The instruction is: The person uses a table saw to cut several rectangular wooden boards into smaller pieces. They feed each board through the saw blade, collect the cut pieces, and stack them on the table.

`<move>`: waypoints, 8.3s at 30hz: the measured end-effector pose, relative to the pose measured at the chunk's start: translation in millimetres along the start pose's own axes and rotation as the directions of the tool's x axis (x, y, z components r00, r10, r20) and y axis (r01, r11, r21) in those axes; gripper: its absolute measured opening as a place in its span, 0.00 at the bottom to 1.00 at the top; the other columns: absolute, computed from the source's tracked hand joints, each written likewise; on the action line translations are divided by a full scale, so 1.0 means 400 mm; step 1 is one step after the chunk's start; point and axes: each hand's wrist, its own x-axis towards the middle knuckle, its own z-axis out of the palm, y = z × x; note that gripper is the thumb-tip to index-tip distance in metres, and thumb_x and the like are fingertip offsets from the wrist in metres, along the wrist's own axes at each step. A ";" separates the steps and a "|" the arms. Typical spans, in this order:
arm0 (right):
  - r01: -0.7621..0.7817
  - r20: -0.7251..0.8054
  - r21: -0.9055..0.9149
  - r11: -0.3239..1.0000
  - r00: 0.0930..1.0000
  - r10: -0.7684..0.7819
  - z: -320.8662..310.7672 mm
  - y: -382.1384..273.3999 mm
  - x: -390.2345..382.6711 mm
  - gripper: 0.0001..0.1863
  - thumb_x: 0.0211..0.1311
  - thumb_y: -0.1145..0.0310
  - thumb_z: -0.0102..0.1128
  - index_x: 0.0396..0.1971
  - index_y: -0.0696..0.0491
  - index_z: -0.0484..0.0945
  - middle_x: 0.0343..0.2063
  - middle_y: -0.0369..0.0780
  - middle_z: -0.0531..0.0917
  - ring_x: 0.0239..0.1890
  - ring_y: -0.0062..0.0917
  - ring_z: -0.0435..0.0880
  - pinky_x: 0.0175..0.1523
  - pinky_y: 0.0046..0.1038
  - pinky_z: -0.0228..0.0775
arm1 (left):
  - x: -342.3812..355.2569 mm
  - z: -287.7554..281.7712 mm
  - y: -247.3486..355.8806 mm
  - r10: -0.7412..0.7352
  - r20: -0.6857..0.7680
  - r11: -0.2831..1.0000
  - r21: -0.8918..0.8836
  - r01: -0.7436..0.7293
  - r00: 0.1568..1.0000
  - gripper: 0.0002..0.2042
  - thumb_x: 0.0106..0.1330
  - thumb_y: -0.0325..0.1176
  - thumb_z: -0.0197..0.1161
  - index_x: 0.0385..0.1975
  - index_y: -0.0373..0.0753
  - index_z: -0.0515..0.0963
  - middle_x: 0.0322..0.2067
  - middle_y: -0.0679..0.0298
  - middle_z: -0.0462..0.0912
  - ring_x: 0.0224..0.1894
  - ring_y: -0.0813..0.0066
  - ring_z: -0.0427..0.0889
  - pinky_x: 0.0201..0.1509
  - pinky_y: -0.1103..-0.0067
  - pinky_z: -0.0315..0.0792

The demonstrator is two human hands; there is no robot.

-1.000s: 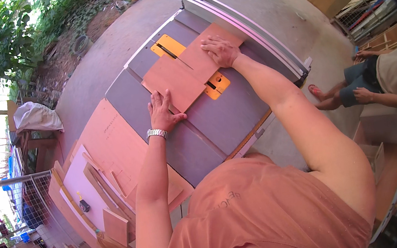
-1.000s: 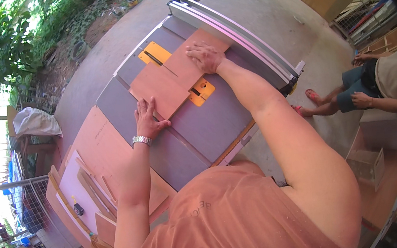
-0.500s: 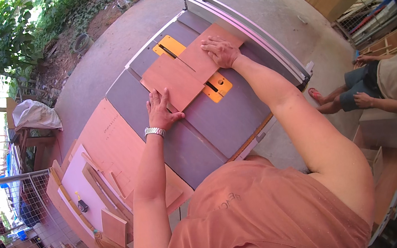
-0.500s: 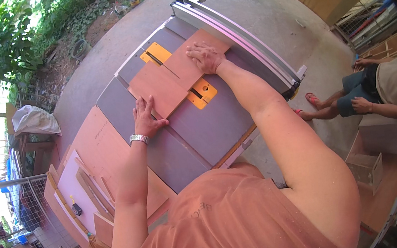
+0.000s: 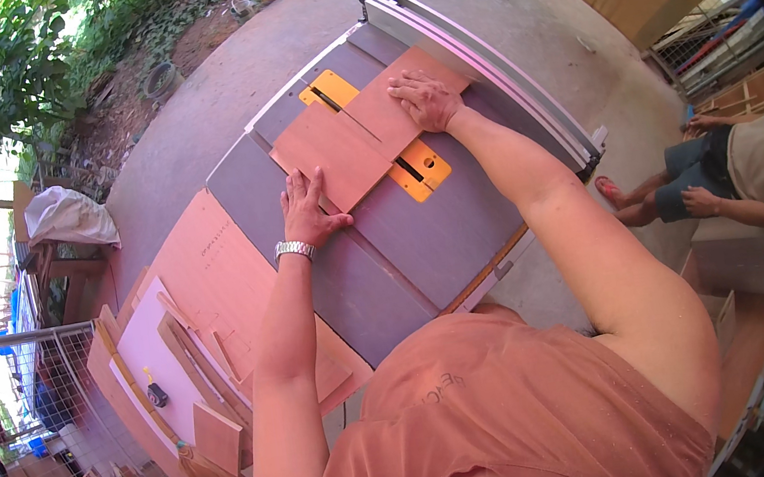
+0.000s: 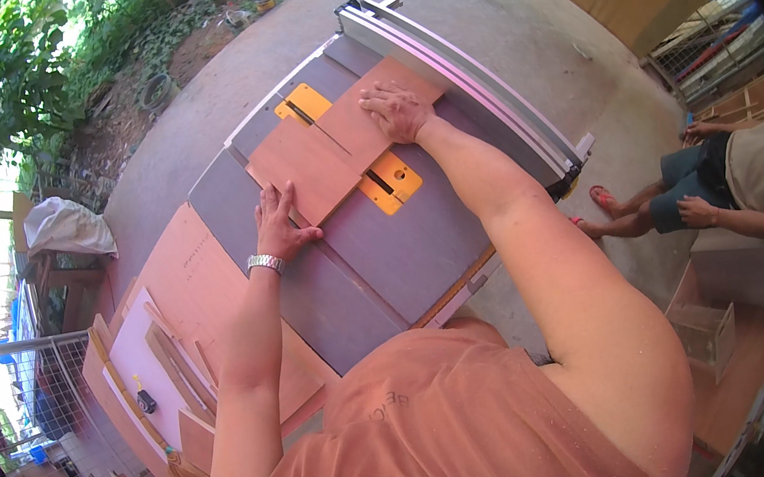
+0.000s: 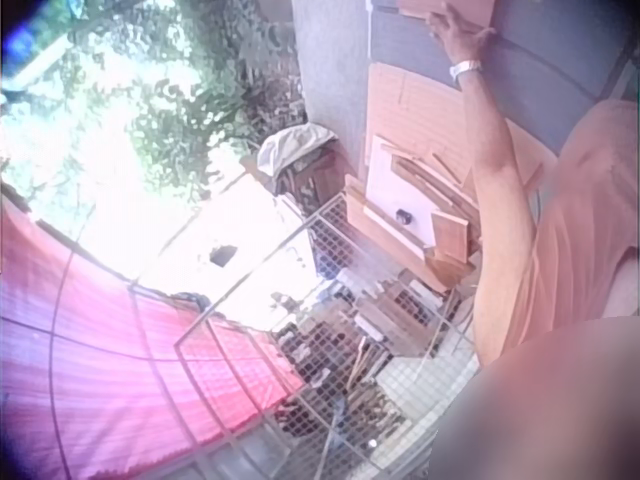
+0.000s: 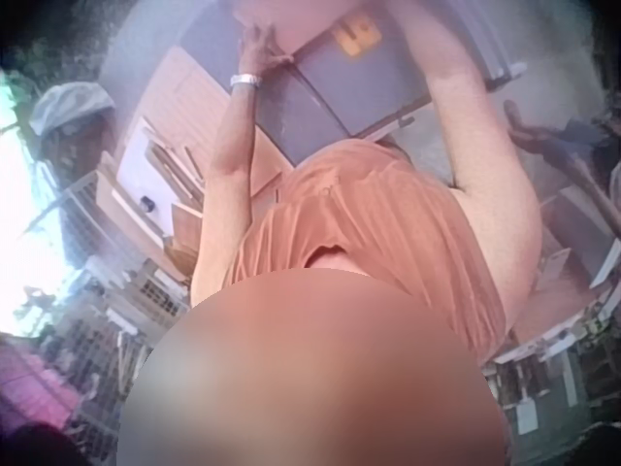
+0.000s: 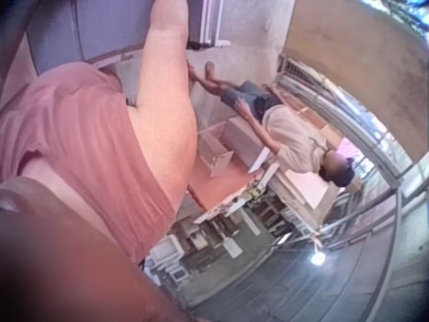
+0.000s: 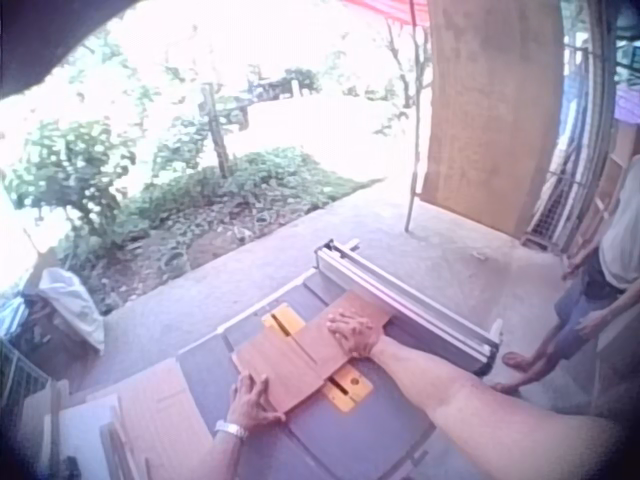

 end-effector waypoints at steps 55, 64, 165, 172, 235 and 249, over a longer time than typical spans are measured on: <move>0.017 0.013 -0.007 1.000 1.000 -0.017 0.059 0.023 0.142 0.19 0.69 0.62 0.52 0.57 0.44 0.80 0.65 0.36 0.76 0.71 0.37 0.68 0.75 0.39 0.57 | 0.120 -0.051 -0.086 -0.027 0.046 1.000 -0.011 0.027 0.999 0.62 0.38 0.57 0.82 0.77 0.56 0.51 0.78 0.46 0.39 0.80 0.49 0.37 0.80 0.59 0.39; 0.024 -0.017 0.017 1.000 1.000 -0.023 0.067 0.024 0.160 0.18 0.68 0.63 0.52 0.55 0.46 0.81 0.64 0.37 0.76 0.69 0.38 0.70 0.74 0.39 0.59 | 0.134 -0.072 -0.089 -0.048 0.052 0.998 0.029 0.047 0.997 0.59 0.42 0.54 0.82 0.77 0.55 0.53 0.78 0.49 0.42 0.80 0.51 0.40 0.80 0.60 0.41; 0.591 0.339 -0.077 0.803 0.773 -0.537 -0.039 -0.815 0.138 0.17 0.66 0.72 0.51 0.54 0.49 0.78 0.50 0.47 0.85 0.54 0.44 0.83 0.59 0.45 0.73 | -0.754 -0.071 -0.413 -0.960 -0.232 0.148 -0.897 -0.416 0.158 0.05 0.74 0.33 0.55 0.42 0.39 0.72 0.33 0.62 0.85 0.30 0.70 0.87 0.27 0.77 0.72; 0.392 0.166 -0.026 0.920 0.909 -0.382 0.059 -0.994 -0.202 0.25 0.66 0.71 0.52 0.63 0.49 0.74 0.62 0.40 0.77 0.64 0.39 0.74 0.64 0.46 0.68 | -0.681 -0.036 -0.477 -0.853 0.195 -0.200 -0.979 0.042 0.484 0.11 0.73 0.31 0.50 0.51 0.40 0.71 0.39 0.63 0.85 0.32 0.68 0.87 0.25 0.74 0.69; -0.489 0.721 0.691 -0.532 0.527 0.450 -0.109 -1.094 -0.681 0.14 0.73 0.65 0.51 0.52 0.54 0.73 0.45 0.44 0.83 0.44 0.34 0.84 0.48 0.37 0.79 | -1.341 -0.612 -0.166 0.263 -0.960 -0.127 0.062 -0.990 -0.094 0.19 0.66 0.53 0.58 0.47 0.48 0.82 0.70 0.44 0.62 0.75 0.36 0.49 0.75 0.45 0.46; -0.590 0.862 0.477 -0.652 0.458 0.216 0.104 -0.977 -0.210 0.29 0.73 0.57 0.49 0.68 0.52 0.58 0.66 0.49 0.64 0.69 0.44 0.63 0.74 0.49 0.52 | -1.278 -0.555 0.218 0.260 -0.959 0.454 0.017 -0.891 0.115 0.13 0.63 0.40 0.57 0.41 0.40 0.80 0.62 0.44 0.71 0.68 0.41 0.64 0.70 0.48 0.58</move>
